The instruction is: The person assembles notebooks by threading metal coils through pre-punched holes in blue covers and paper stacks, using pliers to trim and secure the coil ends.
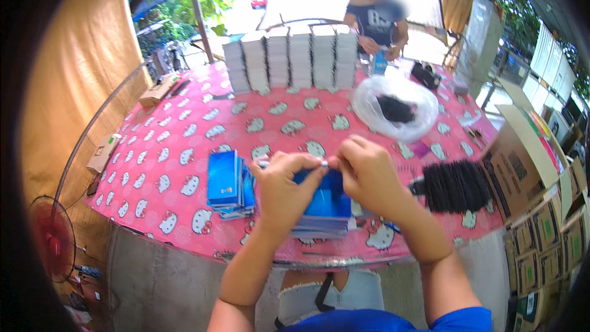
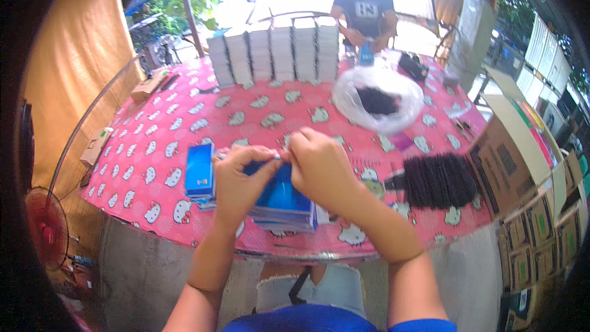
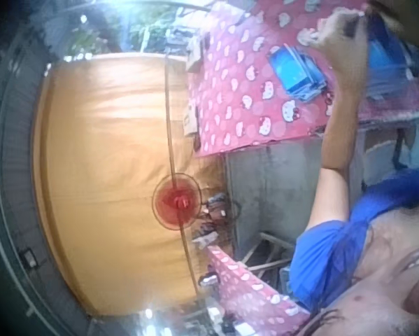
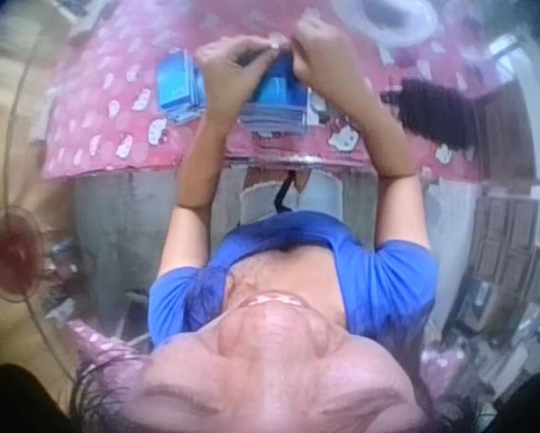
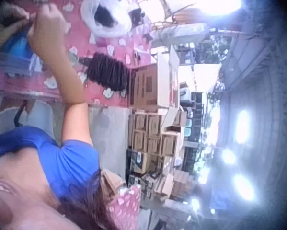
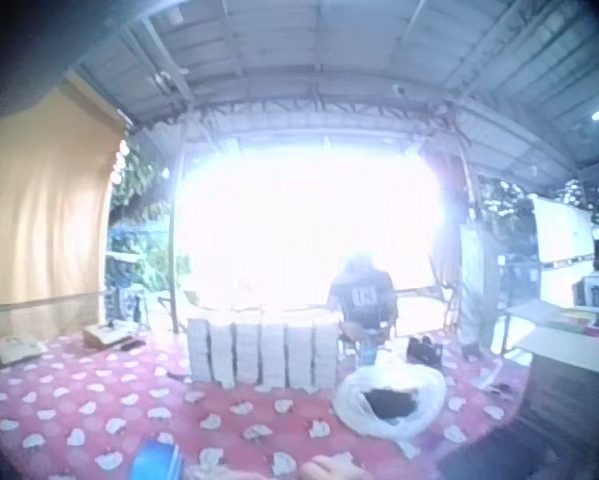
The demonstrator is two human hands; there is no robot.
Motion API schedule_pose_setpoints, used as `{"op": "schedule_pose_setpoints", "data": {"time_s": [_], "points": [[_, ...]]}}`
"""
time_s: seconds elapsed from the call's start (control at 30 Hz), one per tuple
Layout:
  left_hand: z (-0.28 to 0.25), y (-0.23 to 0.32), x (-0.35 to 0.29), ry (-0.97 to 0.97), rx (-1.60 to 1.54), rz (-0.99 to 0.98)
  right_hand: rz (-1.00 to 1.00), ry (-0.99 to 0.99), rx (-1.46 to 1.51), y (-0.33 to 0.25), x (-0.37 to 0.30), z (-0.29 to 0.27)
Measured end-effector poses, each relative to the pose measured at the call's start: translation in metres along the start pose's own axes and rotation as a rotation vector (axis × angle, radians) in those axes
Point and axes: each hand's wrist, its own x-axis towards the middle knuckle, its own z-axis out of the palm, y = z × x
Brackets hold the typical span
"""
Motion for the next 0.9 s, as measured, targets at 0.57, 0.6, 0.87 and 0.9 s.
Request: {"op": "schedule_pose_setpoints", "data": {"time_s": [0.57,0.6,0.87,0.9], "points": [[0.004,0.002,0.016,-0.066,0.108,0.121,0.291,-0.805,-0.279,0.173,-0.130,0.003],[0.005,-0.001,0.015,-0.078,0.088,0.101,0.315,-0.657,-0.240,0.171,-0.120,0.001],[-0.001,0.008,0.021,-0.219,0.061,-0.051,0.443,-0.198,0.722,0.126,-0.019,-0.039],[0.000,0.008,0.020,-0.207,0.047,-0.031,0.397,-0.204,0.597,0.117,-0.009,-0.052]]}}
